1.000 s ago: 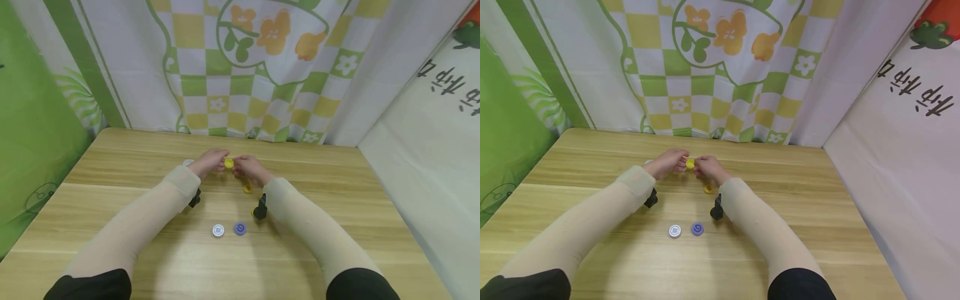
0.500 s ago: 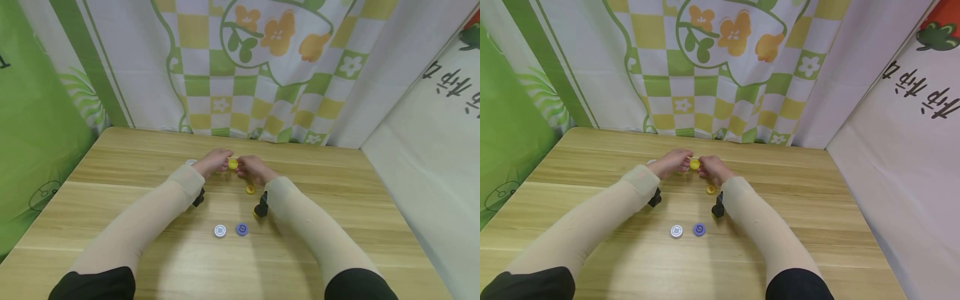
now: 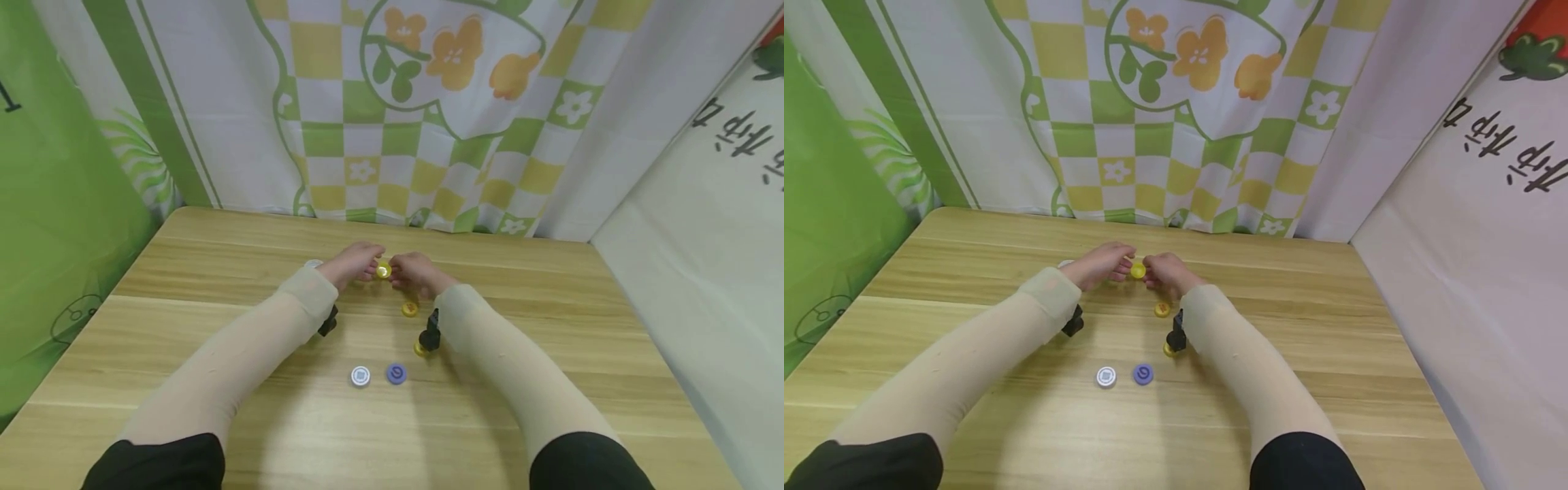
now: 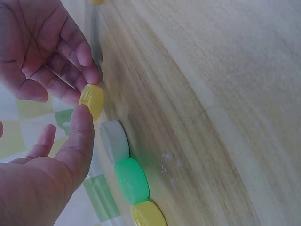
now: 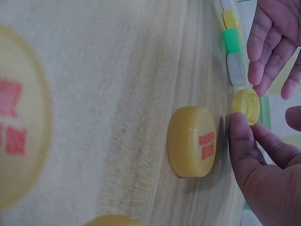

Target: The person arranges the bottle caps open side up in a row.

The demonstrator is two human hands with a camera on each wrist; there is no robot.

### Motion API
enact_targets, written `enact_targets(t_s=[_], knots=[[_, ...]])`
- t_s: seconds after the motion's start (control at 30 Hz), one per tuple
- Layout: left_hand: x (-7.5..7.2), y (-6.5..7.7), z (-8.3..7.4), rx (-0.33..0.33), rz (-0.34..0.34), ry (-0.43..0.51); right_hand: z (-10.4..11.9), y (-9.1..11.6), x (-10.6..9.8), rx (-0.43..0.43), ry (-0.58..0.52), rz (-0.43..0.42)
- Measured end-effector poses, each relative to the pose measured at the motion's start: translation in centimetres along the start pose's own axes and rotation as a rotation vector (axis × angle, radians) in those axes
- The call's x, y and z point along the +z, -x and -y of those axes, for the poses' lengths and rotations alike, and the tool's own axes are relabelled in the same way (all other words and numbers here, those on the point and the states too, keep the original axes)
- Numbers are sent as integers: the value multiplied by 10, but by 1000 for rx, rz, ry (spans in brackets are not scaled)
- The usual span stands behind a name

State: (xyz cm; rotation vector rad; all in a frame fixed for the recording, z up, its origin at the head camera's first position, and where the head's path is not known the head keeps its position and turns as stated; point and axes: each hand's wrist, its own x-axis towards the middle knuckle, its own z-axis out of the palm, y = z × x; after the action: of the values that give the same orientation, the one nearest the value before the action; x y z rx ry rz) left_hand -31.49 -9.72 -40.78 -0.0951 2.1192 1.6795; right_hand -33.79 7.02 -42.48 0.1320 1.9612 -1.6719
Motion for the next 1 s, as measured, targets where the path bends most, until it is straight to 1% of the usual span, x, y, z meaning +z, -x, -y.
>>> enact_targets(t_s=[0.17, 0.33, 0.67, 0.9, 1.0], knots=[[0, -1, -2, -1, 4, 2, 0, -2, 0, -7, 27, -2], [-1, 2, -3, -6, 7, -6, 1, -3, 1, -7, 46, -3], [-1, 0, 2, -22, -18, 12, -1, -2, 2, -27, 62, 13], [-4, -1, 7, -32, -4, -33, -2, 1, 3, -44, 120, 23], [-4, 1, 8, -27, -4, -30, -3, 2, 2, -52, 124, 24]])
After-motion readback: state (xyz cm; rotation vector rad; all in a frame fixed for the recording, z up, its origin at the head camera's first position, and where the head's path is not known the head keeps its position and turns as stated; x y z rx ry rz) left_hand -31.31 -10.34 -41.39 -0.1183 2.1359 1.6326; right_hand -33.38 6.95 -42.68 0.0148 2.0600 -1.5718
